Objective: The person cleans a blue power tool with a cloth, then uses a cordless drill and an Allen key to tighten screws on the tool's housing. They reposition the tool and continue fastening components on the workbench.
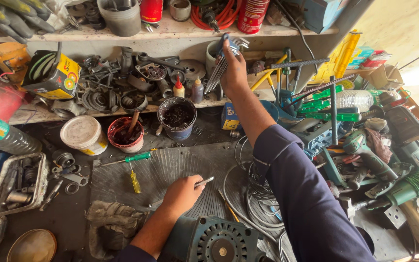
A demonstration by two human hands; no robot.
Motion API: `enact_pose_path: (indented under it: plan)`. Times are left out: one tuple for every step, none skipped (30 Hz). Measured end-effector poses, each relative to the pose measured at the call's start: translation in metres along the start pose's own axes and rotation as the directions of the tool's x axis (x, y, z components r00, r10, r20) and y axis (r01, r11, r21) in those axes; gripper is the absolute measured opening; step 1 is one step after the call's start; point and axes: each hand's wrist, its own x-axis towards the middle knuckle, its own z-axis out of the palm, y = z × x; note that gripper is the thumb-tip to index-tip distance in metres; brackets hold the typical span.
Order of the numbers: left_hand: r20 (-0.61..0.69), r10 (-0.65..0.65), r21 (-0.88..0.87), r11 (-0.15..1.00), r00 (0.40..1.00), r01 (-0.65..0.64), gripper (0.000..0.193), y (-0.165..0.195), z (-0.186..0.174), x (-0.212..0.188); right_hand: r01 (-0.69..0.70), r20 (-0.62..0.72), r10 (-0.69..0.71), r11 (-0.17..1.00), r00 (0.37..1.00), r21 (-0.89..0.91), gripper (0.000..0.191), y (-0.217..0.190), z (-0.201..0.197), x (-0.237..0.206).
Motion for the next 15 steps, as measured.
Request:
enact_pose_path:
  plan:
    - [0.002,0.004,0.007,1.0,1.0,-0.004,0.019,-0.001,0.0,0.0,-0.001,-0.017,0.001,1.0,1.0,0.026,0.034,0.0,0.003,0.0]
    - [0.005,-0.003,0.014,1.0,1.0,0.003,0.019,-0.001,0.0,0.0,-0.008,-0.034,0.009,0.999,0.999,0.033,0.038,0.0,0.005,0.002]
    - [0.007,-0.01,0.021,1.0,1.0,0.009,0.019,-0.002,0.0,0.0,-0.016,-0.05,0.018,0.999,0.999,0.04,0.041,0.001,0.007,0.003]
    - [0.013,-0.018,0.027,0.999,1.0,0.018,0.019,-0.002,0.0,0.0,-0.026,-0.068,0.029,0.999,0.997,0.047,0.044,0.002,0.009,0.004]
    - [0.015,-0.02,0.02,1.0,1.0,0.02,0.019,-0.003,0.001,0.0,-0.052,-0.098,0.055,0.998,0.994,0.032,0.047,0.003,0.01,0.006]
    - [0.015,-0.021,0.014,1.0,1.0,0.021,0.018,-0.003,0.001,0.001,-0.079,-0.126,0.08,0.997,0.989,0.017,0.05,0.005,0.011,0.007]
    - [0.016,-0.021,0.009,1.0,1.0,0.02,0.018,-0.003,0.001,0.001,-0.103,-0.154,0.103,0.995,0.983,0.004,0.054,0.007,0.011,0.009]
    - [0.009,-0.012,0.006,1.0,1.0,0.012,0.018,-0.004,0.001,0.001,-0.11,-0.159,0.111,0.994,0.981,0.013,0.054,0.009,0.011,0.01]
    - [0.001,-0.005,0.003,1.0,1.0,0.005,0.018,-0.004,0.001,0.0,-0.118,-0.162,0.121,0.993,0.979,0.022,0.054,0.01,0.011,0.01]
    - [-0.006,0.002,0.001,1.0,1.0,-0.002,0.018,-0.004,0.001,0.0,-0.127,-0.167,0.131,0.991,0.977,0.033,0.055,0.013,0.011,0.011]
    - [-0.012,0.007,0.003,1.0,1.0,-0.006,0.018,-0.005,0.001,0.0,-0.086,-0.131,0.09,0.996,0.987,0.034,0.059,0.014,0.011,0.012]
    - [-0.016,0.01,0.005,1.0,1.0,-0.01,0.017,-0.005,0.002,0.0,-0.047,-0.095,0.05,0.998,0.994,0.035,0.062,0.016,0.01,0.011]
    - [-0.02,0.013,0.005,1.0,1.0,-0.013,0.017,-0.005,0.002,0.0,-0.008,-0.06,0.01,0.999,0.998,0.038,0.066,0.017,0.01,0.011]
    - [-0.009,0.001,0.004,1.0,1.0,-0.001,0.018,-0.005,0.002,0.0,-0.002,-0.074,0.003,1.0,0.997,0.011,0.071,0.018,0.011,0.011]
    - [0.003,-0.01,0.004,1.0,1.0,0.01,0.018,-0.005,0.002,0.001,0.003,-0.089,-0.005,1.0,0.996,-0.016,0.077,0.018,0.011,0.01]
